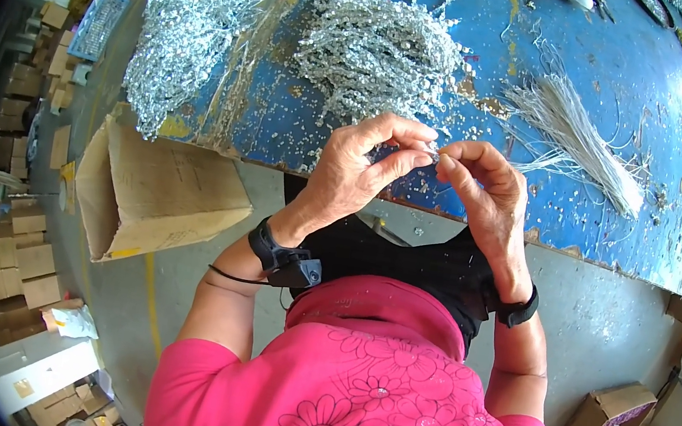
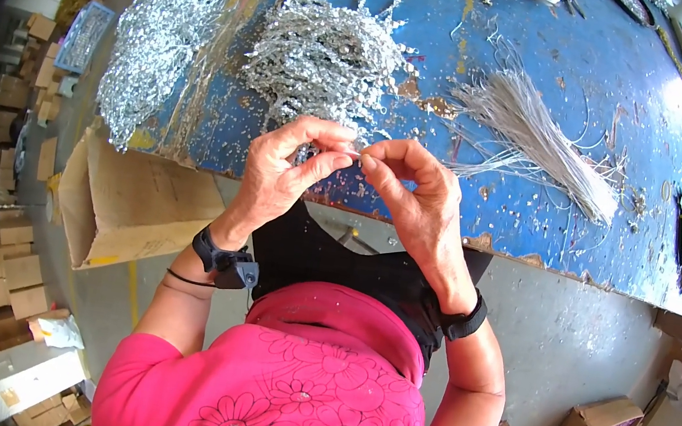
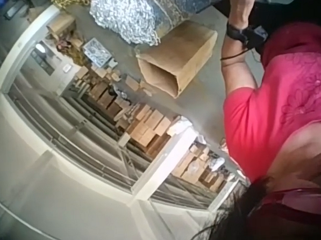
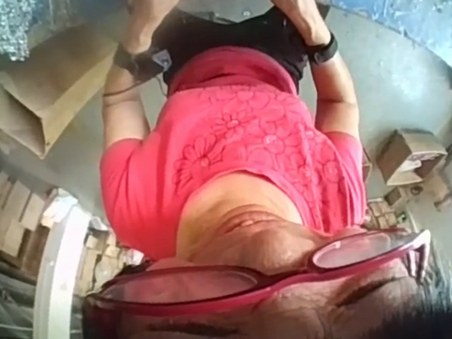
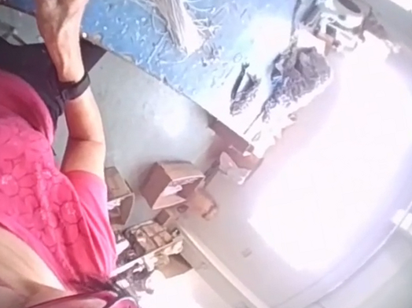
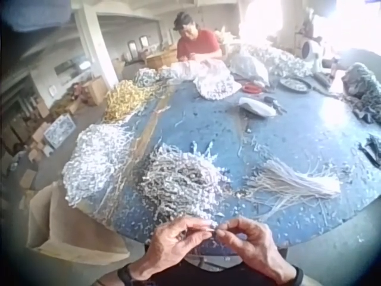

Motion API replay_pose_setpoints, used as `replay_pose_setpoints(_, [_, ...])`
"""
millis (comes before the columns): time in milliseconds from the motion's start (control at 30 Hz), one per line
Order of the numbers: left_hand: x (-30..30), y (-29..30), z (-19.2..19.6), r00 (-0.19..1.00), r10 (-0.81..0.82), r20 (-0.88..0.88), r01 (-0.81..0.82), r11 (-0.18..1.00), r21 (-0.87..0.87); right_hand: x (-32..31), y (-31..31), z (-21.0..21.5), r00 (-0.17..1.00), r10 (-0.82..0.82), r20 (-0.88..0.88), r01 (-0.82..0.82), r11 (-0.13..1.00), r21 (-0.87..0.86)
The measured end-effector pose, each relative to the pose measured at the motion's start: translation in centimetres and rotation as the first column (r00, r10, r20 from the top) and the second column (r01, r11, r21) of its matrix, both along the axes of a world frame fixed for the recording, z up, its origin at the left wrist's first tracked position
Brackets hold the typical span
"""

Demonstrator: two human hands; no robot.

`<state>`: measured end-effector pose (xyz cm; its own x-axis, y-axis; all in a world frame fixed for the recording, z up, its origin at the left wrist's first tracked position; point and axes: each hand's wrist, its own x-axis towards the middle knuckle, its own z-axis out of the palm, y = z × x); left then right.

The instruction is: Assembling silver tinsel decorations by twisting and grouping individual strands by hand.

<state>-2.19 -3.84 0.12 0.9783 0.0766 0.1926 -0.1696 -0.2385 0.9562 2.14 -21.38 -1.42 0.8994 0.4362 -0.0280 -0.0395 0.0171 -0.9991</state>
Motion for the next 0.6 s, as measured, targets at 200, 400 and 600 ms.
replay_pose_setpoints(200, [0.5,1.1,-0.2,0.975,-0.075,0.211,0.020,0.968,0.248,0.2,0.0,0.1,0.999,0.033,0.025,-0.032,0.998,-0.049])
replay_pose_setpoints(400, [0.1,1.1,-0.6,0.931,-0.144,0.337,-0.022,0.896,0.443,-0.5,0.0,-0.4,0.997,0.065,0.040,-0.065,0.998,-0.013])
replay_pose_setpoints(600, [-1.1,0.9,-1.1,0.961,-0.113,0.253,0.038,0.958,0.283,-0.8,0.3,-0.6,0.996,0.090,-0.018,-0.089,0.994,0.063])
